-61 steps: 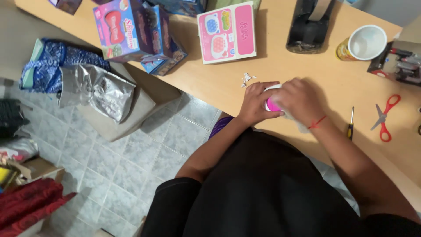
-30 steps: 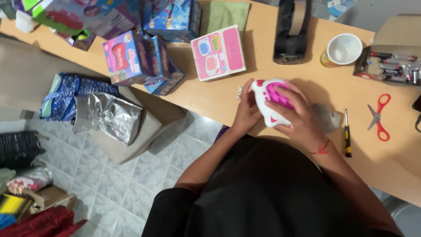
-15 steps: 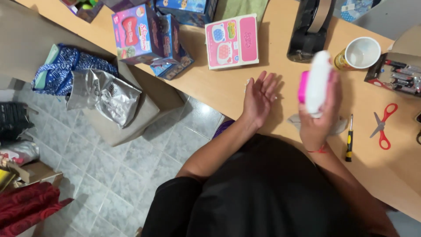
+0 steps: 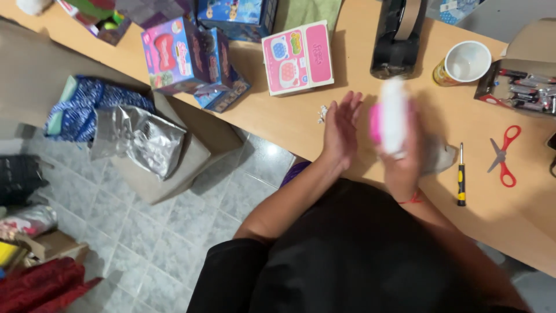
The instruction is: Unboxing a toy and applying decorative stickers to its components.
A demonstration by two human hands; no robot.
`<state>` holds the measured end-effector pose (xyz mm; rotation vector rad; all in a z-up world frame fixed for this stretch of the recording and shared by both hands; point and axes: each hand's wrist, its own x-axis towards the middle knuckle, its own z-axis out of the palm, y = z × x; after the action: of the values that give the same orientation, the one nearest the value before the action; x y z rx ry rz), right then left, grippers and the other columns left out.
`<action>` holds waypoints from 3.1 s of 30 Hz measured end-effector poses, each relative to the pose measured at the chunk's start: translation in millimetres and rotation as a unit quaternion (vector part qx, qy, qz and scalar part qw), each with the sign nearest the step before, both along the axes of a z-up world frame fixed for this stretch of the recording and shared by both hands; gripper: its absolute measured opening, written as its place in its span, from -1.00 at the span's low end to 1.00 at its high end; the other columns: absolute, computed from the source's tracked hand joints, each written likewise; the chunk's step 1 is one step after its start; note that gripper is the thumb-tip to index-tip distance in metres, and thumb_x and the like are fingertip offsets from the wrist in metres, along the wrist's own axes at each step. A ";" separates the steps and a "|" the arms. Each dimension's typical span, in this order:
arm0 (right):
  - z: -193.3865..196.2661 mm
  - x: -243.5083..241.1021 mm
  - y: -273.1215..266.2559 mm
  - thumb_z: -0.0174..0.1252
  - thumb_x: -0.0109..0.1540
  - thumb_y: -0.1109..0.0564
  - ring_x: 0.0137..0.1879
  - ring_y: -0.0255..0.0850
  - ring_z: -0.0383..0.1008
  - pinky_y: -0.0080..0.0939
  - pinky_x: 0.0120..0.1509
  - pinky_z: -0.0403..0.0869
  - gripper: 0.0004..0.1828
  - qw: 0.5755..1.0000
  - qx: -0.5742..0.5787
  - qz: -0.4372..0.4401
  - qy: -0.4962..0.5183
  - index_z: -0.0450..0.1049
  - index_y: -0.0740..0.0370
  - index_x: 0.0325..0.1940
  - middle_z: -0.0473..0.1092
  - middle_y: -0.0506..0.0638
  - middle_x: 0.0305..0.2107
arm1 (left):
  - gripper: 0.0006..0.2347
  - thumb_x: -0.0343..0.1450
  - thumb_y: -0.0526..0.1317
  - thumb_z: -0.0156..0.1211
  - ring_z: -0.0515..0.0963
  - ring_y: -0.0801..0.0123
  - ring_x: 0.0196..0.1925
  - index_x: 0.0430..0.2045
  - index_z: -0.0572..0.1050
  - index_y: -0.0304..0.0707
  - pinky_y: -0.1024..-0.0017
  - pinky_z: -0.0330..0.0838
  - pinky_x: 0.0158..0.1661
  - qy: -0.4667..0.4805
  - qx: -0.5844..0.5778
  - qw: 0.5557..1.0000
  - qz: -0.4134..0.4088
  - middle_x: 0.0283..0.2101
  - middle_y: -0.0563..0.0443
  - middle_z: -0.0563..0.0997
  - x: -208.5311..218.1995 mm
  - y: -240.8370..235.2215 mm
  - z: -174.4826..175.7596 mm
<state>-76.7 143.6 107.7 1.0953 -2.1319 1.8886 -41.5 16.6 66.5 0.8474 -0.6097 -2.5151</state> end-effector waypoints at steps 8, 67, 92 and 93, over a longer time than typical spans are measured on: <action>10.1 7.7 12.0 0.23 0.34 -0.10 0.57 0.17 0.06 0.17 0.65 0.04 -0.20 0.999 0.045 -0.007 0.016 0.14 0.37 0.52 0.10 0.30 0.45 | -0.40 0.57 0.20 -0.27 -0.10 -0.10 0.60 0.50 0.02 -0.05 -0.16 -0.32 0.48 -0.036 -0.025 0.999 0.012 0.54 -0.08 0.04 -6.0 8.3 27.6; 83.4 -10.5 38.1 0.25 0.20 0.35 0.14 0.24 0.32 0.15 0.26 0.29 -0.66 0.964 0.254 -0.046 0.060 0.34 0.49 0.00 0.29 0.33 0.00 | -0.54 0.37 -0.03 0.34 0.53 0.49 -0.04 0.13 0.39 -0.12 0.58 0.43 -0.06 0.010 -0.163 0.982 -0.093 0.05 0.04 0.50 28.6 25.9 46.7; 45.3 -19.5 43.1 0.38 0.30 0.28 -0.09 0.17 0.51 0.10 0.04 0.49 -0.86 0.966 0.180 -0.056 0.180 0.54 0.33 -0.11 0.44 0.14 -0.15 | -0.41 0.38 -0.15 0.41 0.65 0.25 -0.03 0.33 0.37 -0.27 0.37 0.63 -0.11 0.063 -0.056 0.996 0.033 0.02 -0.18 0.59 21.1 33.8 70.2; 36.7 -21.1 45.5 0.36 0.33 0.26 -0.09 0.15 0.51 0.07 0.04 0.49 -0.87 0.965 0.181 -0.070 0.174 0.53 0.31 -0.11 0.44 0.13 -0.14 | -0.41 0.38 -0.13 0.41 0.64 0.24 -0.03 0.33 0.37 -0.28 0.37 0.63 -0.11 0.063 -0.062 0.996 0.030 0.02 -0.19 0.59 19.2 33.4 67.0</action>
<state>-97.9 189.2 144.3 1.1923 -2.3145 1.1682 -22.3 50.1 133.5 0.6474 -0.6786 -2.4266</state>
